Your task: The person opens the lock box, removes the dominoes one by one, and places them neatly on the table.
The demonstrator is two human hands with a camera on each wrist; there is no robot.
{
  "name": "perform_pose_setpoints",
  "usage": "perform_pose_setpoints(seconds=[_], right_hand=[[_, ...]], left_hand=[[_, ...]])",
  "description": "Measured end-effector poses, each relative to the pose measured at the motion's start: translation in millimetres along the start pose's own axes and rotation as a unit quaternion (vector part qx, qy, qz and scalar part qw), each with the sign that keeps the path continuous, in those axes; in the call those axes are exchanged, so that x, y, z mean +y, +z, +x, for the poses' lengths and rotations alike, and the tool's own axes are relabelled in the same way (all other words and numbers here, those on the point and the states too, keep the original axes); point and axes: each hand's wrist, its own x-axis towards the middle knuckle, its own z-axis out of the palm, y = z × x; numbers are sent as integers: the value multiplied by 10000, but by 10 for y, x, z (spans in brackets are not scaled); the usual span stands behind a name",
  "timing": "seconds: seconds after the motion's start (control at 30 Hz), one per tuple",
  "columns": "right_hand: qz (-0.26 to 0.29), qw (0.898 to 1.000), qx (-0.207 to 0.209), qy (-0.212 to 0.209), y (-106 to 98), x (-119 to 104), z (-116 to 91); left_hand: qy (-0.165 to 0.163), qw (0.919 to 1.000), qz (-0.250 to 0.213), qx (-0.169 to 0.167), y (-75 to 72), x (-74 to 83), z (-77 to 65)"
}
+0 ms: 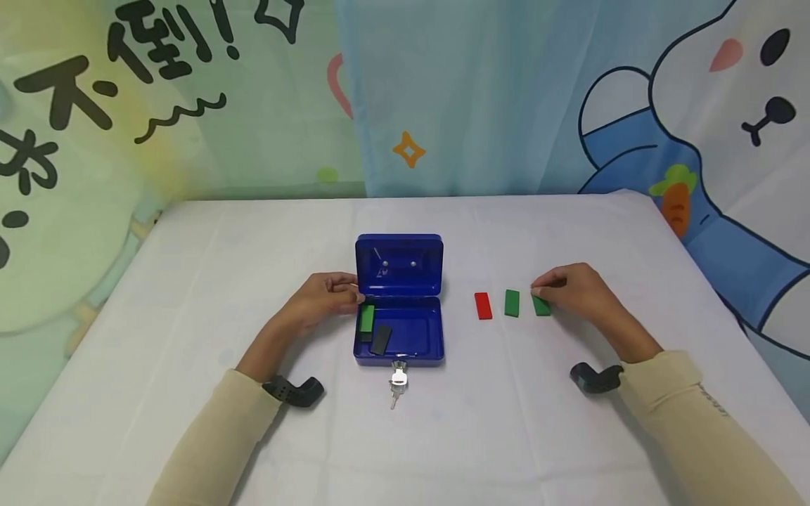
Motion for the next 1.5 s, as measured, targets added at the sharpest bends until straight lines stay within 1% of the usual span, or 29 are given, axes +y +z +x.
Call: perform_pose_setpoints(seconds=[0.17, 0.3, 0.47, 0.63, 0.77, 0.83, 0.97, 1.0, 1.07, 1.2, 1.23, 1.3, 1.5], right_hand=[[187, 9996, -95, 209, -17, 36, 34], [517, 9978, 53, 403, -59, 55, 49], [949, 9944, 219, 406, -147, 77, 33], [1011, 9945, 108, 268, -143, -38, -14], [1079, 9940, -153, -43, -128, -211, -75], [1148, 9931, -193, -133, -121, -288, -103], [1611, 9859, -250, -376, -100, -395, -133], [1725, 9838, -278, -414, -90, -408, -131], [1968, 9787, -354, -473, -74, -433, -123], [2163, 9738, -543, -435, -38, -500, -109], [2213, 9725, -592, -429, -30, -519, -104], [2264, 9709, -683, -391, -7, -556, -92], [2468, 9642, -811, -537, 71, -669, -64]], left_hand=[[7, 10000, -67, -71, -4, -29, 22], [10, 10000, -23, -42, -4, -30, 16], [19, 10000, 30, -46, 0, -26, -3], [11, 9999, 86, -53, 5, -26, -7], [34, 10000, 47, -40, 8, -6, -14], [30, 10000, 35, -50, 13, -3, -14], [-14, 10000, 4, -94, 14, 0, -13], [-37, 9999, 26, -104, 19, 35, -39], [-30, 9999, 50, -93, 17, 36, -40], [-6, 10000, 75, -23, 23, 28, -38], [18, 10000, 52, 2, 20, -9, -12], [25, 10000, 16, 26, 25, -12, -12], [34, 10000, -31, 16, 23, -8, -12]])
